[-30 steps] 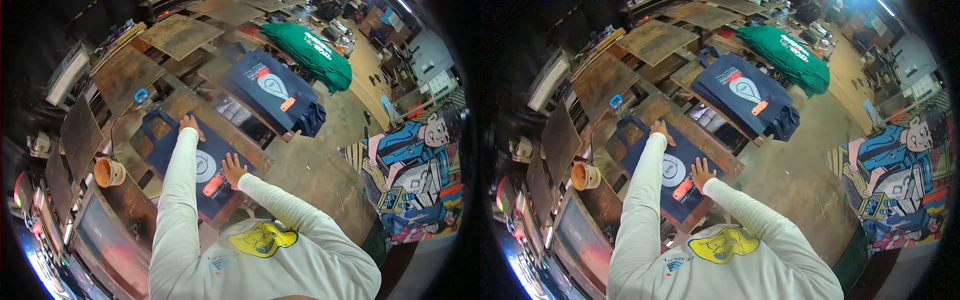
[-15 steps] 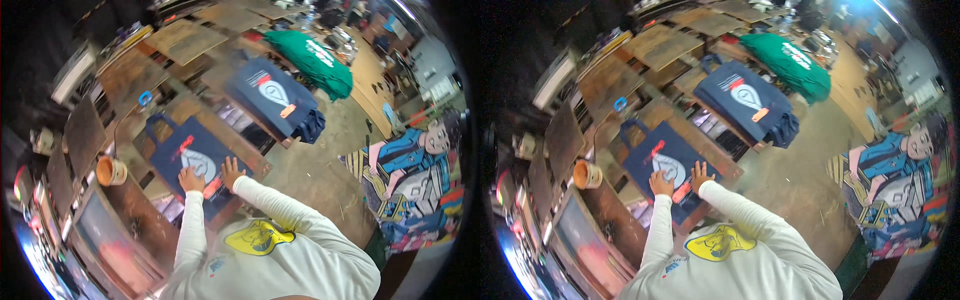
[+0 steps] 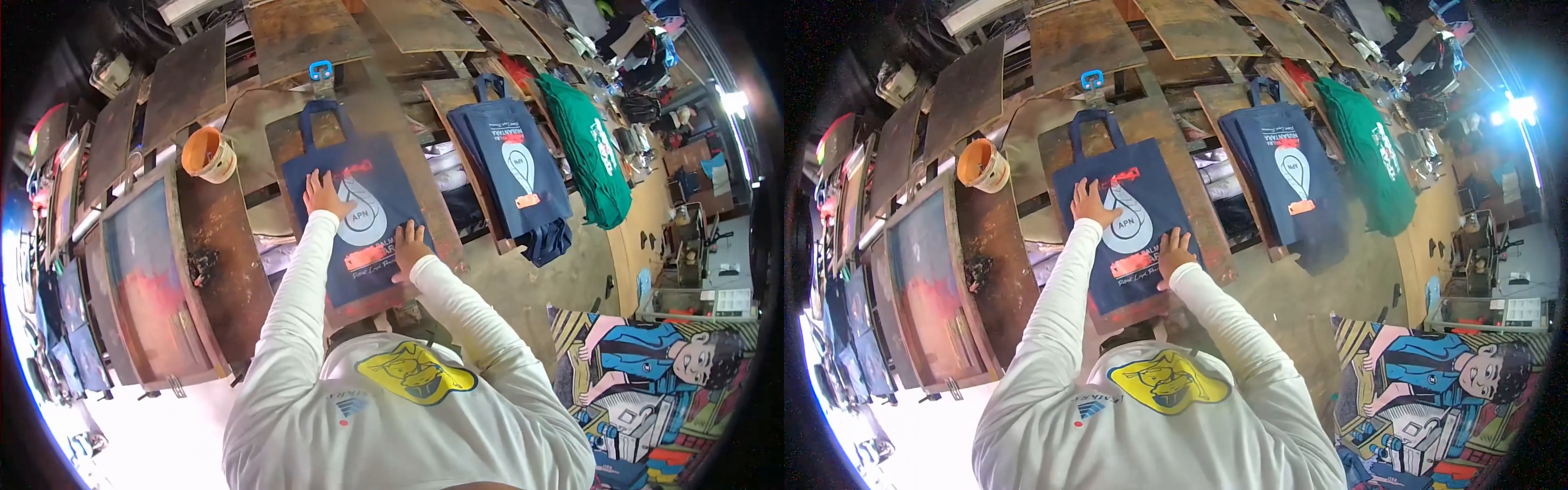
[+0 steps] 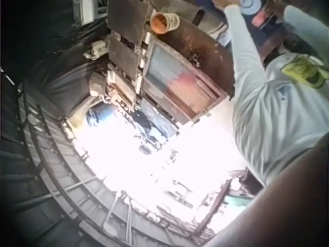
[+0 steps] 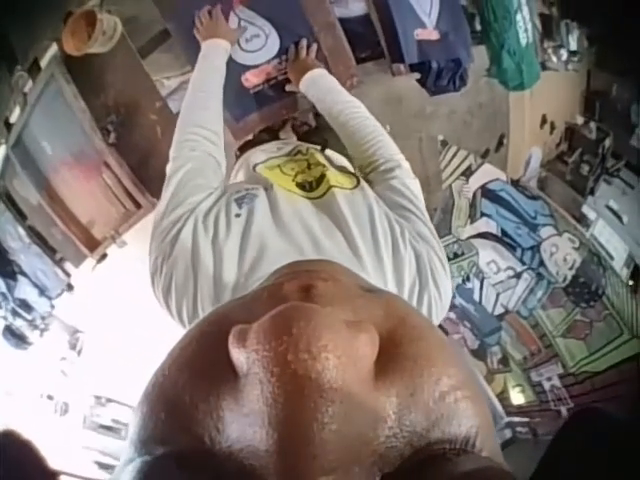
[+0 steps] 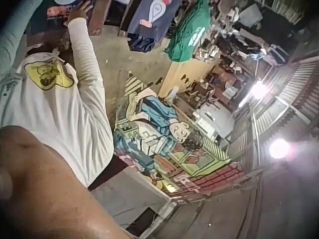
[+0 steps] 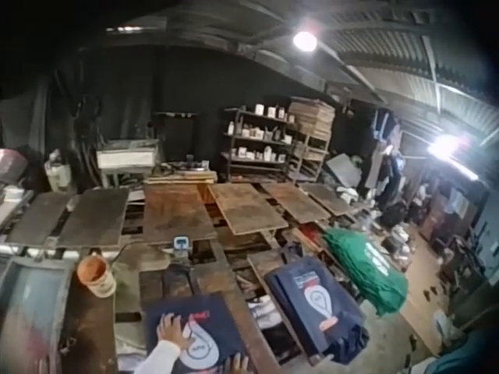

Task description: The recorder is performing screen printing and inspecting printed tote bags on a workshop production floor.

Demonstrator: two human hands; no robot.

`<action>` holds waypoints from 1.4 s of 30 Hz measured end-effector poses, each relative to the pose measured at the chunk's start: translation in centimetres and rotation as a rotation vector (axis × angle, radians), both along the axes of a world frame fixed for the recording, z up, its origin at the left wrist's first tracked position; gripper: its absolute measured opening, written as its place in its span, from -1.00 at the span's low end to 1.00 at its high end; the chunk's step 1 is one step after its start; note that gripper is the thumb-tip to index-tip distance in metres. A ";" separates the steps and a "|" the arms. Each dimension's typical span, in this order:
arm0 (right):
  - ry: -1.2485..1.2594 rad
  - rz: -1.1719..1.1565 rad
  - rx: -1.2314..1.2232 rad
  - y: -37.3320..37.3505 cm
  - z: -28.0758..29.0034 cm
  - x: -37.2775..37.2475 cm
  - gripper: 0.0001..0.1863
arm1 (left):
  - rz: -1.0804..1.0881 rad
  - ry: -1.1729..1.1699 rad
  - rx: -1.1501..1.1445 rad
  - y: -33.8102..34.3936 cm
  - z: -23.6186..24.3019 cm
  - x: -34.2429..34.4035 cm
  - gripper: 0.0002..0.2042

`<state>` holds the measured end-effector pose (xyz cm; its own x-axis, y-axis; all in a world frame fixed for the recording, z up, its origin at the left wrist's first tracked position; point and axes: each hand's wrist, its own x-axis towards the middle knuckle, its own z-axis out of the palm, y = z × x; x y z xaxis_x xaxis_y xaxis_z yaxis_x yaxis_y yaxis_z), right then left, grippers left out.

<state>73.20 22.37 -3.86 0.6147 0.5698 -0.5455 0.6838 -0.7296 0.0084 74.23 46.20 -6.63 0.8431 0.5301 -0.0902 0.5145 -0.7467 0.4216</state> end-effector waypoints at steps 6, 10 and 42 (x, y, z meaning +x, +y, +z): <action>0.260 -0.070 0.122 2.2 3.8 7.4 -0.20 | 0.093 0.166 -0.014 0.0 0.2 0.7 0.16; 0.539 -0.322 0.968 4.9 1.4 10.2 -0.47 | 0.080 0.268 -0.008 -0.7 0.5 0.8 0.17; -0.104 0.458 -0.063 10.1 -4.1 21.4 0.21 | 0.158 0.040 0.043 -12.3 -1.5 -5.3 -0.36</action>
<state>94.60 32.50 -7.95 0.3612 0.7628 -0.5364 0.9282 -0.3492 0.1286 68.93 33.95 -8.12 0.7452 0.6599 -0.0965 0.6428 -0.6722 0.3673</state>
